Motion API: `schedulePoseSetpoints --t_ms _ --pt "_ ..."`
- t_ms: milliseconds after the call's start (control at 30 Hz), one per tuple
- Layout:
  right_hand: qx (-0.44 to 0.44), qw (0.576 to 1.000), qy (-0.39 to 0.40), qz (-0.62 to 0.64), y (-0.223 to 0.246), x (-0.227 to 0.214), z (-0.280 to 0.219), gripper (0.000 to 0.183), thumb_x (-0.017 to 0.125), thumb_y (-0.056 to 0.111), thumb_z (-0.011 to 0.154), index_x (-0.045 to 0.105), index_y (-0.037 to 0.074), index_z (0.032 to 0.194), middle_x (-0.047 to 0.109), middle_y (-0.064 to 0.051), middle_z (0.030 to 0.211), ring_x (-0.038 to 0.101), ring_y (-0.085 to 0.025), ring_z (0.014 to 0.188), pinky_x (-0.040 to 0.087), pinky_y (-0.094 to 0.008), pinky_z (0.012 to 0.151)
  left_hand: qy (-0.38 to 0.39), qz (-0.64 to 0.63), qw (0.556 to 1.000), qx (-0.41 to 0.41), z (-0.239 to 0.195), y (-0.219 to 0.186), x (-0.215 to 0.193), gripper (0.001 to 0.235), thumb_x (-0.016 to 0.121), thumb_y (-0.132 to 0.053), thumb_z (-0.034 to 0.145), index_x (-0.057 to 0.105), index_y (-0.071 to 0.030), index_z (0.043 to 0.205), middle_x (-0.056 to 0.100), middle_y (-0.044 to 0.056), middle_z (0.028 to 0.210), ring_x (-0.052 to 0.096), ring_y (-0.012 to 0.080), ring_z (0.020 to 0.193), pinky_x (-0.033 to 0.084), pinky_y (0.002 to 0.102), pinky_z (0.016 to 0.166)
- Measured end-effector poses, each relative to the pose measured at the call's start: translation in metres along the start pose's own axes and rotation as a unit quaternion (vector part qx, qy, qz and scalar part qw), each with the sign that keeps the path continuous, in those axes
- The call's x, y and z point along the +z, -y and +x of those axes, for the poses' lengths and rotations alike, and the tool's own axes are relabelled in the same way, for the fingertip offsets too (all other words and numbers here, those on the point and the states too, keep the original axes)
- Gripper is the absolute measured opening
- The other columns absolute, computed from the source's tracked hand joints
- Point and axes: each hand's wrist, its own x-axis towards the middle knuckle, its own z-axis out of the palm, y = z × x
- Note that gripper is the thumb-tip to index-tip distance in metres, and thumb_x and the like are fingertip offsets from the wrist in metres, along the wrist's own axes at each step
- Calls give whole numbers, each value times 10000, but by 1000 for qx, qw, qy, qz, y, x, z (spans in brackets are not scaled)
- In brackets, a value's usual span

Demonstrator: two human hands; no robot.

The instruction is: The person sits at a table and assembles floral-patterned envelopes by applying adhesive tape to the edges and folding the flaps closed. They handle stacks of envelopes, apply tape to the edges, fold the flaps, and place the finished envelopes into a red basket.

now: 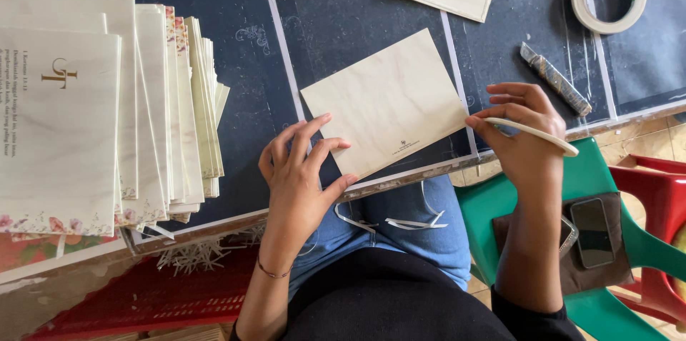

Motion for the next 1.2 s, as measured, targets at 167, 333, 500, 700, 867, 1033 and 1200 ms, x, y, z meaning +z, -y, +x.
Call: schedulePoseSetpoints --t_ms 167,333,500,700,867,1033,1200 --pt "28 1000 3 -8 -8 7 -4 115 928 84 968 827 33 986 699 -154 1329 735 -251 1160 577 -388 993 1 0 1000 -1 0 0 0 441 897 -449 869 691 -348 1246 523 -75 1629 457 289 1483 296 514 1133" --pt "19 1000 4 -19 -13 9 -5 120 926 87 961 829 20 981 686 -167 1353 731 -266 1165 574 -410 999 3 -1 1000 -2 0 1 0 447 901 -443 866 688 -347 1247 520 -79 1630 452 287 1490 284 511 1138" --pt "21 999 7 -30 -13 12 -5 115 924 85 959 832 22 985 671 -161 1371 718 -275 1183 578 -419 1020 5 -1 1000 -3 0 1 0 428 880 -460 886 695 -338 1252 512 -76 1634 446 286 1492 288 521 1144" --pt "80 996 -15 -42 -14 18 -6 141 931 95 888 821 100 975 704 -98 1331 744 -356 1213 582 -500 1069 53 -33 997 -46 0 5 10 507 898 -454 841 692 -336 1288 454 -61 1651 308 316 1518 169 648 1162" --pt "-24 992 -17 -120 -2 23 -12 152 845 12 862 699 45 887 661 -127 1204 741 -413 1090 597 -515 957 -3 -28 997 -68 -4 -3 5 584 963 -381 771 697 -275 1280 484 -4 1628 367 333 1464 242 642 1108" --pt "-112 982 53 -143 17 43 -42 176 802 49 813 637 96 772 640 -66 1053 730 -344 989 592 -436 882 -64 -11 992 -111 -13 -14 13 641 964 -338 796 655 -250 1350 437 68 1603 421 354 1291 340 572 950" --pt "-166 972 146 -84 56 72 -56 118 771 100 783 665 150 762 653 -20 905 735 -298 849 592 -410 773 -90 24 990 -108 -11 -12 15 621 922 -406 855 625 -230 1371 407 88 1581 423 327 1199 323 509 900"
